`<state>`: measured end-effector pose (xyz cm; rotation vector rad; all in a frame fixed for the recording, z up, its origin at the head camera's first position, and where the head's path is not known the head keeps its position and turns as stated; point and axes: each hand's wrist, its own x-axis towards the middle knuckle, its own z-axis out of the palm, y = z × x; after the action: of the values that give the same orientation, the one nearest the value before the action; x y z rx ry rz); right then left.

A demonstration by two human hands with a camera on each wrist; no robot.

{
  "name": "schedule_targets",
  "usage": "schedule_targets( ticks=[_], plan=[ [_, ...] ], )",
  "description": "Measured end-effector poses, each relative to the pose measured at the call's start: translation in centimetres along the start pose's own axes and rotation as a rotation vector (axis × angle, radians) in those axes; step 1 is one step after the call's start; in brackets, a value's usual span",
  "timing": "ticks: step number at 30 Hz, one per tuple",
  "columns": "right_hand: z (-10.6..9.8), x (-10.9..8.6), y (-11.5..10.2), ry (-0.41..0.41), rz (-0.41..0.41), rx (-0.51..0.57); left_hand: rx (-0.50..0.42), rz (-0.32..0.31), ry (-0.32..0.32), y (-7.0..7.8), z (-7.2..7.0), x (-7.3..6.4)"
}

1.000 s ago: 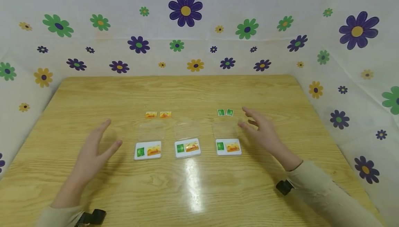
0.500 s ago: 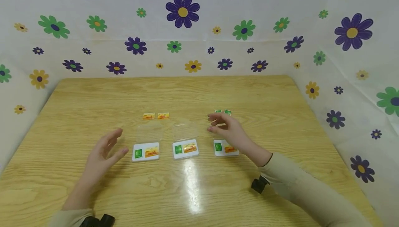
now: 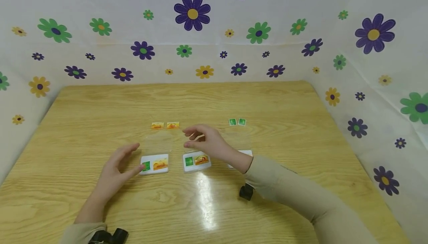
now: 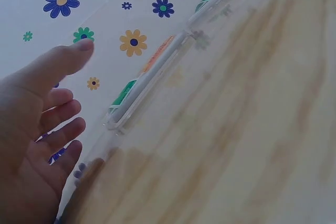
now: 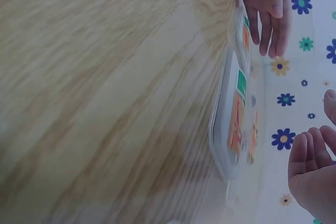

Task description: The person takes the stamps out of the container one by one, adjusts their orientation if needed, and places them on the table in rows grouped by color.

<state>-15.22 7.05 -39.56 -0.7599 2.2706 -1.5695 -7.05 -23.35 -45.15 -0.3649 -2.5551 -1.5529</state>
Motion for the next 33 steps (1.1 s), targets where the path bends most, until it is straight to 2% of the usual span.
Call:
schedule_targets(
  ticks=[6,16,20,23,28,33],
  plan=[
    [2.0,1.2,-0.6,-0.054,-0.016,-0.022,0.106,0.000,-0.044,-0.2,0.2,-0.5],
    [5.4,3.5,-1.8,-0.136,-0.033,-0.027,0.170,0.049,-0.092,-0.5,0.1,-0.4],
    [6.4,4.1,-2.0,-0.153,-0.008,-0.090,0.183,0.018,-0.119,-0.5,0.1,-0.3],
    [7.2,4.4,-2.0,-0.148,0.010,-0.178,0.189,0.001,-0.127,-0.6,0.1,-0.3],
    [8.3,4.7,-2.1,-0.120,0.019,-0.287,0.209,0.034,-0.108,-0.7,0.2,-0.1],
    [9.3,5.0,-2.2,-0.114,0.033,-0.319,0.212,0.035,-0.093,-0.5,0.2,-0.1]
  ],
)
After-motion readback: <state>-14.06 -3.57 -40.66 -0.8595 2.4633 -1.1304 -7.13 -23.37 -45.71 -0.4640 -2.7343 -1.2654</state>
